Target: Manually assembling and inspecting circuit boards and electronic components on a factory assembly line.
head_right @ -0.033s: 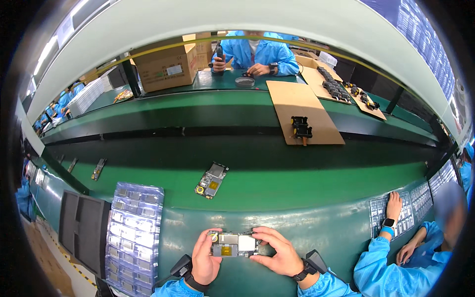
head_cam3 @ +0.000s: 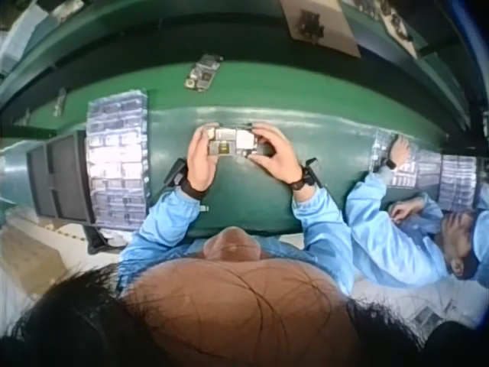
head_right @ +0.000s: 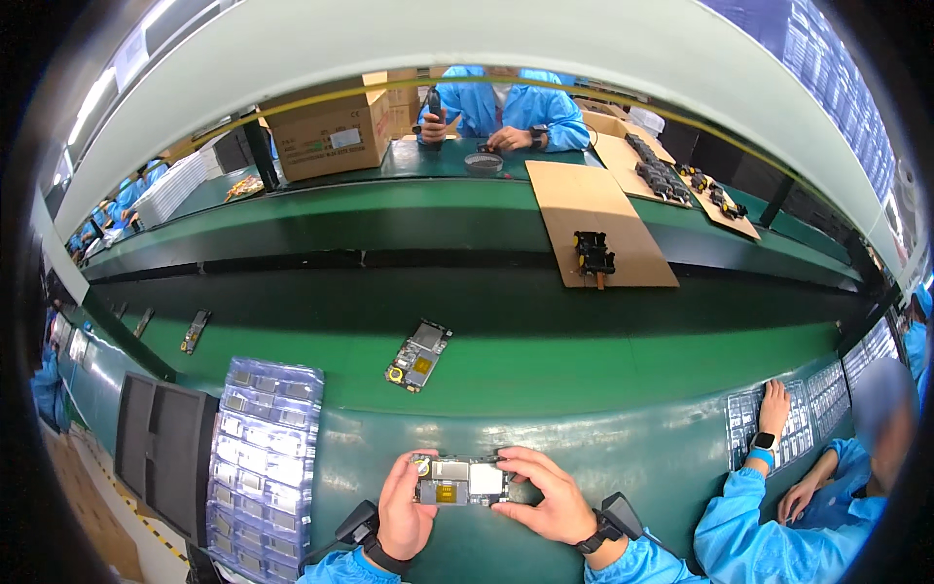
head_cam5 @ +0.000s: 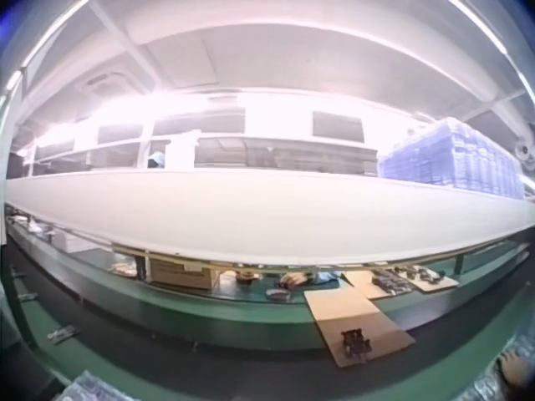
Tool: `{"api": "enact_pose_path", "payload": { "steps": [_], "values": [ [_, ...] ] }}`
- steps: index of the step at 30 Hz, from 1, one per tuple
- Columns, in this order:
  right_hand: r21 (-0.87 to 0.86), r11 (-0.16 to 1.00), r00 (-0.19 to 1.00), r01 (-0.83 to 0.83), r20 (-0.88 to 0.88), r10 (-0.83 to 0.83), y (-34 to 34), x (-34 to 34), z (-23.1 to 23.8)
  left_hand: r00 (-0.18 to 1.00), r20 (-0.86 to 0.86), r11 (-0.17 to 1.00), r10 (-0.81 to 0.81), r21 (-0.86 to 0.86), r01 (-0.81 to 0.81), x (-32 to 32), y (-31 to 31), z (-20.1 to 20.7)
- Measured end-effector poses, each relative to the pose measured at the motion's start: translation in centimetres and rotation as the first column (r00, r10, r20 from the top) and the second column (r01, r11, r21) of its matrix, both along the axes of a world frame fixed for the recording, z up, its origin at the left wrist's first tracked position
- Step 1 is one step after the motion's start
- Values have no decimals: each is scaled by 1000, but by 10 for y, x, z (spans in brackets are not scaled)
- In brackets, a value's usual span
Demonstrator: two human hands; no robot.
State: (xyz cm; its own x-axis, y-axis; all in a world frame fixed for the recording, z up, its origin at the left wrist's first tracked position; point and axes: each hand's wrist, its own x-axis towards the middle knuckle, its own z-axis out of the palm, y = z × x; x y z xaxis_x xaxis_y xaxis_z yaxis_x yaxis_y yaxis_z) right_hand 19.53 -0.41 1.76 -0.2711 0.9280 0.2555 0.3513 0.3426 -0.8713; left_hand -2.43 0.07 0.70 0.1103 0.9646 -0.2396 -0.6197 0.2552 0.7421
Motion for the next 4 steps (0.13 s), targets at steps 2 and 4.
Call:
{"api": "enact_pose_path", "payload": {
  "steps": [2,4],
  "values": [
    [2,1000,1000,-8,15,8,2,0,-2,1000,-11,1000,7,18,-7,-2,2,-3],
    [-56,998,999,-16,-37,14,0,1,-11,998,62,1000,-4,26,2,-3,1,-11]
  ]
}}
